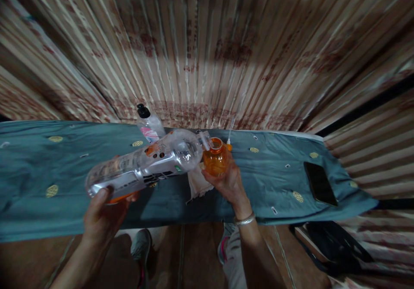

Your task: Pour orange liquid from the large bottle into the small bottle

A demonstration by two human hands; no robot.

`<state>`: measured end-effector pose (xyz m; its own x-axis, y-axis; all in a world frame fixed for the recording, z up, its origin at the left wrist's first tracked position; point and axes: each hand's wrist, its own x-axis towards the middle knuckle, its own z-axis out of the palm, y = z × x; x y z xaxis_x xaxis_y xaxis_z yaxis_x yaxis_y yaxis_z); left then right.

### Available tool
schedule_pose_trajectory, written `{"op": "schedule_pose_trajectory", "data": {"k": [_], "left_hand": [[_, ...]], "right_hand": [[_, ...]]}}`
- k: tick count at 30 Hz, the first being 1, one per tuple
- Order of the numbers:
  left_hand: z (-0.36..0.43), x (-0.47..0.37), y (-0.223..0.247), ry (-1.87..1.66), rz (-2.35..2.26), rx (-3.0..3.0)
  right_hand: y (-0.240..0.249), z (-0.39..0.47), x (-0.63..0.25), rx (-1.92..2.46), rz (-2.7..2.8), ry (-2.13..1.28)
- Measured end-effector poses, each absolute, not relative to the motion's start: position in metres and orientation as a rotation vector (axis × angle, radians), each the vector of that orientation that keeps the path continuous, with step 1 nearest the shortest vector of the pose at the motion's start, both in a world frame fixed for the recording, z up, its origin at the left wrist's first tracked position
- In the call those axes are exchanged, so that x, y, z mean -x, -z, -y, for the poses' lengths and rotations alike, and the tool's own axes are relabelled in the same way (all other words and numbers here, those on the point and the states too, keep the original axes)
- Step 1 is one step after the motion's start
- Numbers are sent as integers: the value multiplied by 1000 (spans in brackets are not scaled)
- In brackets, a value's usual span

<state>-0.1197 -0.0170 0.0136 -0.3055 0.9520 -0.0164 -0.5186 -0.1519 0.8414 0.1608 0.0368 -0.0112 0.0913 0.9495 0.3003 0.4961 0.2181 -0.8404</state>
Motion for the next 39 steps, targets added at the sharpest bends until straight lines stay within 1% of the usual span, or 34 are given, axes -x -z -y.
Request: {"op": "schedule_pose_trajectory", "data": {"k": [7, 12, 23, 33, 39], "left_hand": [[19, 119, -19, -1690, -987, -655], [19, 120, -22, -1682, -1008, -645], [18, 112, -37, -1695, -1008, -563], [19, 115, -30, -1719, -985, -582], [17, 111, -34, -1719, -1006, -597]], "right_hand": [[5, -36, -159, 1407, 1530, -647], [7, -36, -159, 1470, 1515, -619], [10, -36, -161, 1388, 1521, -664], [9, -37, -159, 1397, 1547, -571], [10, -35, -160, 1376, 1543, -620]]}}
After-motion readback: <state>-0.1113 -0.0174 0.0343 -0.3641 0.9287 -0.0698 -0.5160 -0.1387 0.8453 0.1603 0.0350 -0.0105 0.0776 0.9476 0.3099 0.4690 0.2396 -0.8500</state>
